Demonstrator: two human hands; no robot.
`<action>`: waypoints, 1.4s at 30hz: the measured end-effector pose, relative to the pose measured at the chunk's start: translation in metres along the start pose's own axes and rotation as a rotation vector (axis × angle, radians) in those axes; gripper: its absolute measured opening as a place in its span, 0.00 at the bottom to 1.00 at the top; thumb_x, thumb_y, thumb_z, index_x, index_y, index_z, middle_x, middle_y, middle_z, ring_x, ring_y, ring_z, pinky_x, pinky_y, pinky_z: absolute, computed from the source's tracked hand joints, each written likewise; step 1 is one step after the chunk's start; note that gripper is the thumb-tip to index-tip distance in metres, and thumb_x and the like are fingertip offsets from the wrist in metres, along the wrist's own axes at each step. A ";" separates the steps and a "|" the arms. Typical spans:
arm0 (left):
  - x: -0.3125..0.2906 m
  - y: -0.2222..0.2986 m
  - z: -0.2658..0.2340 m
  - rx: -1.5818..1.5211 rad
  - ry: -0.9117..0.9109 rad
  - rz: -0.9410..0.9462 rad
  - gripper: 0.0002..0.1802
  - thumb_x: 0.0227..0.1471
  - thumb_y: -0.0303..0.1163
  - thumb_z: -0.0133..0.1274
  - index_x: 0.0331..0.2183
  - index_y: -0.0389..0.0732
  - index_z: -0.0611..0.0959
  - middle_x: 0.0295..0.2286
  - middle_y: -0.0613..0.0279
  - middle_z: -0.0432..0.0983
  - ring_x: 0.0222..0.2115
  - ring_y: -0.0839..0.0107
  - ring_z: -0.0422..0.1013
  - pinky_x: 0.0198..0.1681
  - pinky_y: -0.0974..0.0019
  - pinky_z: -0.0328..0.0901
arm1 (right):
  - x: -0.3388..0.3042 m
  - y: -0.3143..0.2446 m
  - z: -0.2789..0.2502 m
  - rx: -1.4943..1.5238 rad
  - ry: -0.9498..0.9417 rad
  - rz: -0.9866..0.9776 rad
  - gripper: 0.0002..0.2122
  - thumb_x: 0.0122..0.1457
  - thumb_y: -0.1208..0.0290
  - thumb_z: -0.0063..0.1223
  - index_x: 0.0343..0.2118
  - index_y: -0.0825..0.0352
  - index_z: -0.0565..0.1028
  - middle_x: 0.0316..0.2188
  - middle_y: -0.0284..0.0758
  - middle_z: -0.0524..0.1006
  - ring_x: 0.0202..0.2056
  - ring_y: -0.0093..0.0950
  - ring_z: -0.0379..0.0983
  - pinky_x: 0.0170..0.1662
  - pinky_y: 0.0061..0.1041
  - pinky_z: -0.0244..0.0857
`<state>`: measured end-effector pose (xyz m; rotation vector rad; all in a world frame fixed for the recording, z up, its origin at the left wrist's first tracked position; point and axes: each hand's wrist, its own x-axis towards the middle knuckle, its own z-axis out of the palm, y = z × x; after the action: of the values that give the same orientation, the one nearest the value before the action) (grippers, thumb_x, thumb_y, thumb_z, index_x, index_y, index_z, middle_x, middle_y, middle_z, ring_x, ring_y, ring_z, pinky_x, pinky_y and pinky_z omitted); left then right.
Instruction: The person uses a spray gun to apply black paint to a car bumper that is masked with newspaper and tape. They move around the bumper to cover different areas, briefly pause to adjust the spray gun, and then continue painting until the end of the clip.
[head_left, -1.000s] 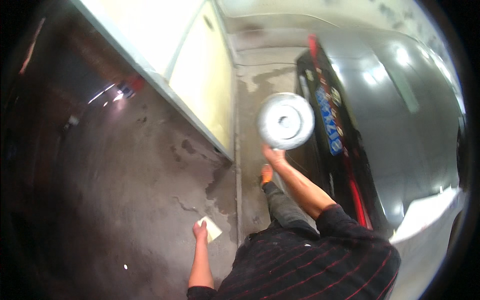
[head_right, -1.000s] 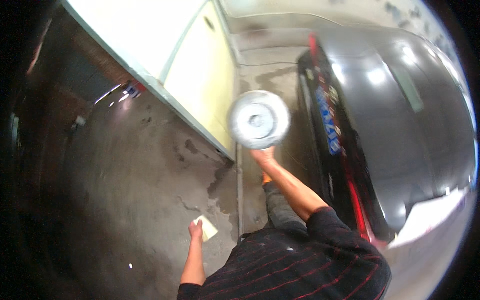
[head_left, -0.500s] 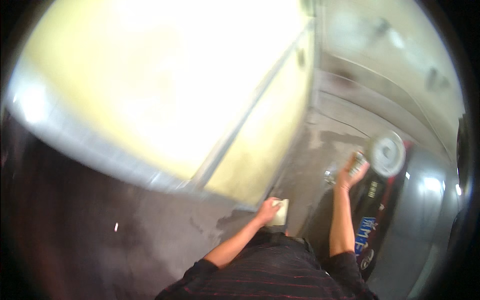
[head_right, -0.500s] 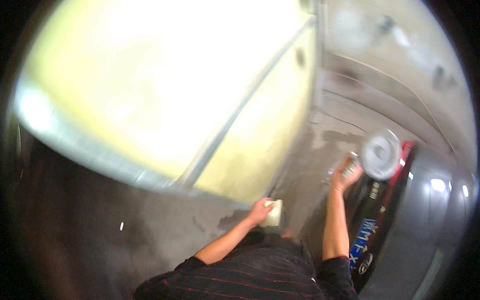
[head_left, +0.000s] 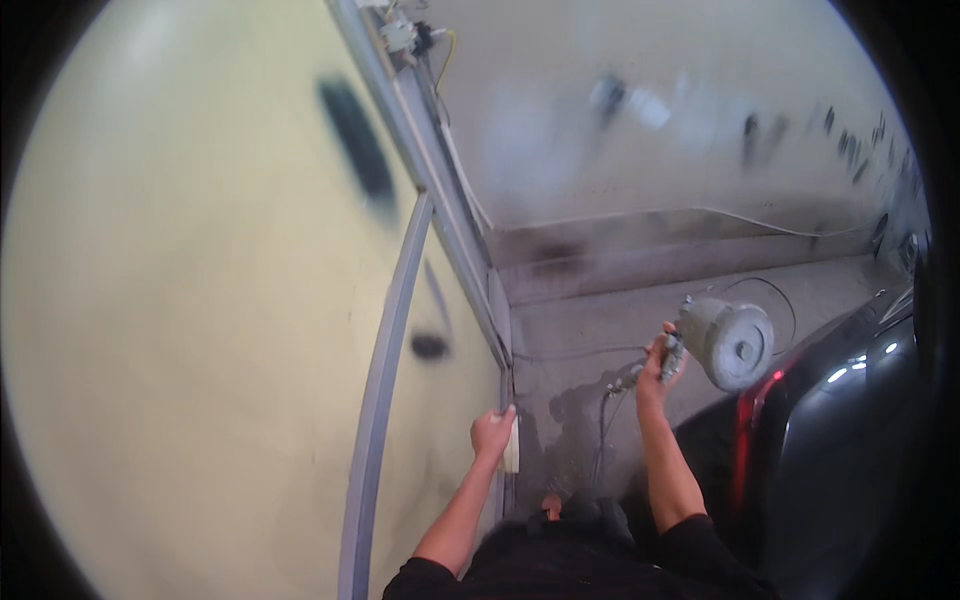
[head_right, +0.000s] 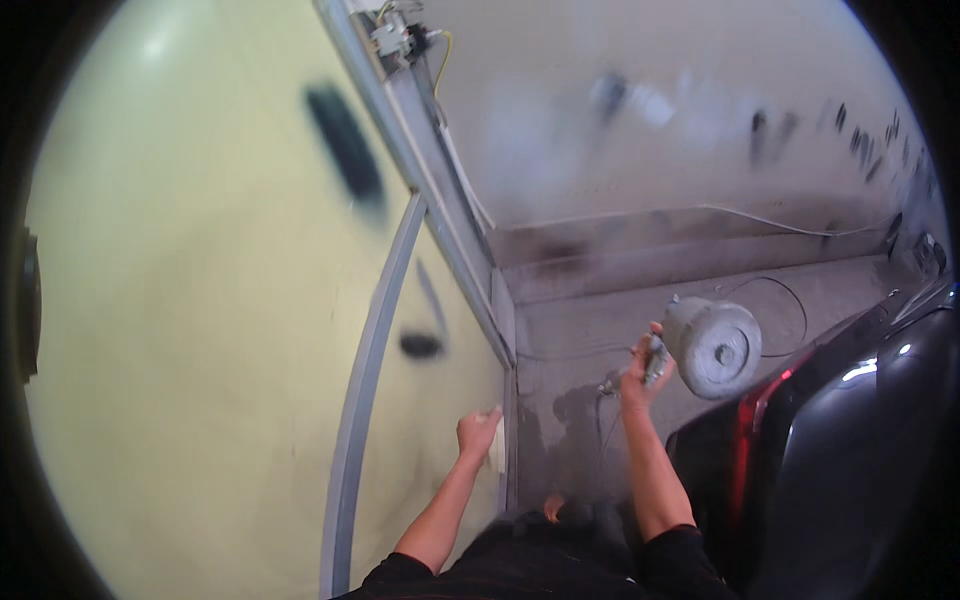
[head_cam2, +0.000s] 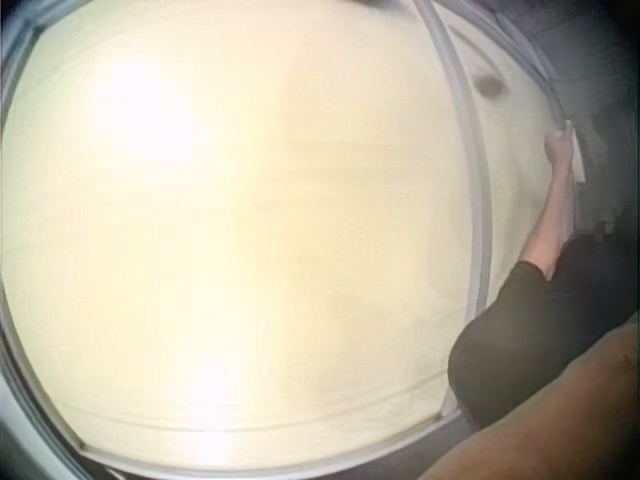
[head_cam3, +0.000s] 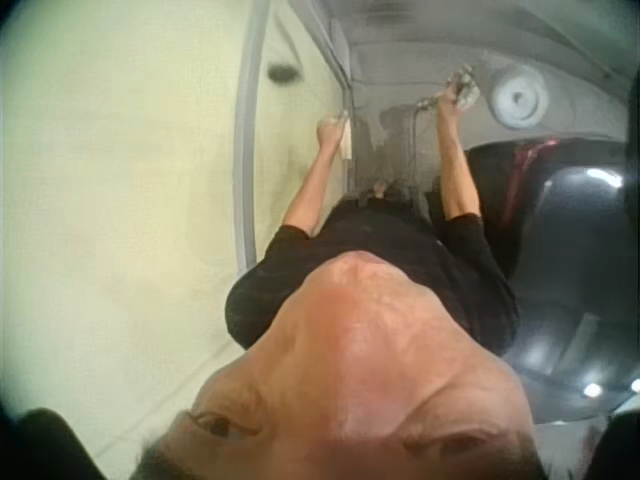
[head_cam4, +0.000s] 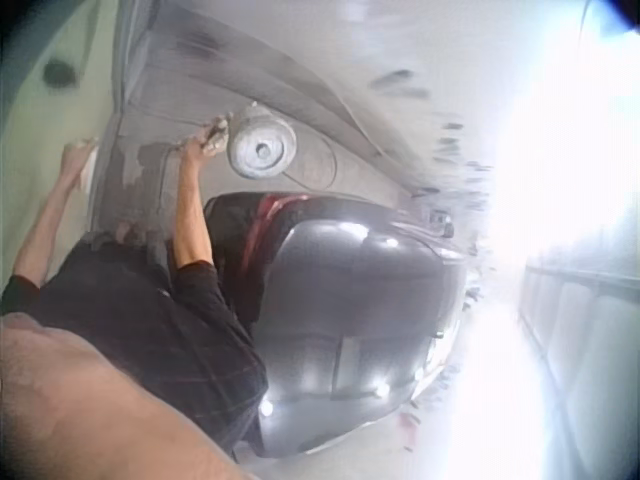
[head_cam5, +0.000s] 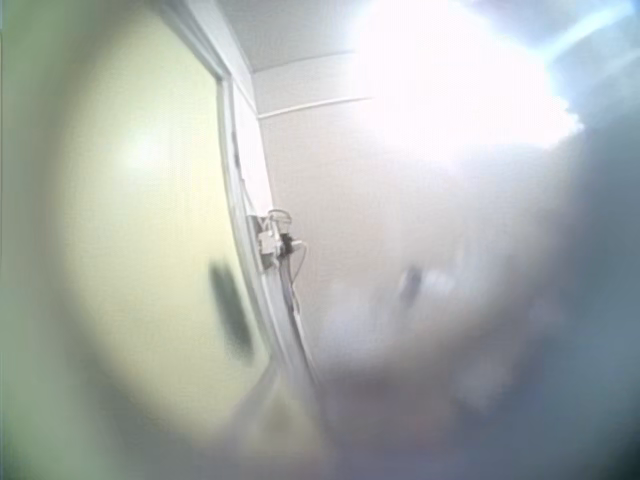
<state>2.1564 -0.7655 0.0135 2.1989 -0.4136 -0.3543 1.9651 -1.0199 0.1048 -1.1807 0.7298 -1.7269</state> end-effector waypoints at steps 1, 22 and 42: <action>0.025 0.021 -0.005 -0.063 0.020 0.014 0.21 0.53 0.48 0.64 0.28 0.37 0.85 0.28 0.50 0.84 0.32 0.51 0.80 0.41 0.54 0.71 | -0.002 -0.002 -0.011 -0.081 0.006 0.043 0.16 0.70 0.69 0.53 0.56 0.69 0.70 0.44 0.31 0.75 0.35 0.17 0.69 0.38 0.20 0.68; 0.585 0.580 -0.112 -0.299 0.815 0.511 0.32 0.52 0.59 0.60 0.36 0.35 0.88 0.37 0.46 0.85 0.41 0.47 0.81 0.45 0.49 0.73 | 0.060 0.142 -0.051 -0.400 0.454 0.110 0.14 0.69 0.73 0.48 0.56 0.69 0.69 0.44 0.30 0.73 0.34 0.18 0.66 0.37 0.20 0.63; 0.670 0.411 -0.020 0.054 0.819 0.946 0.13 0.58 0.41 0.59 0.38 0.41 0.85 0.28 0.58 0.82 0.28 0.64 0.76 0.33 0.56 0.71 | 0.134 0.208 -0.023 -0.912 0.672 0.145 0.17 0.60 0.79 0.57 0.52 0.66 0.73 0.46 0.41 0.78 0.48 0.37 0.75 0.53 0.33 0.67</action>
<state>2.7008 -1.2675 0.2789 1.7426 -0.9014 1.0250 1.9956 -1.2307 -0.0242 -1.0261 2.1102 -1.6920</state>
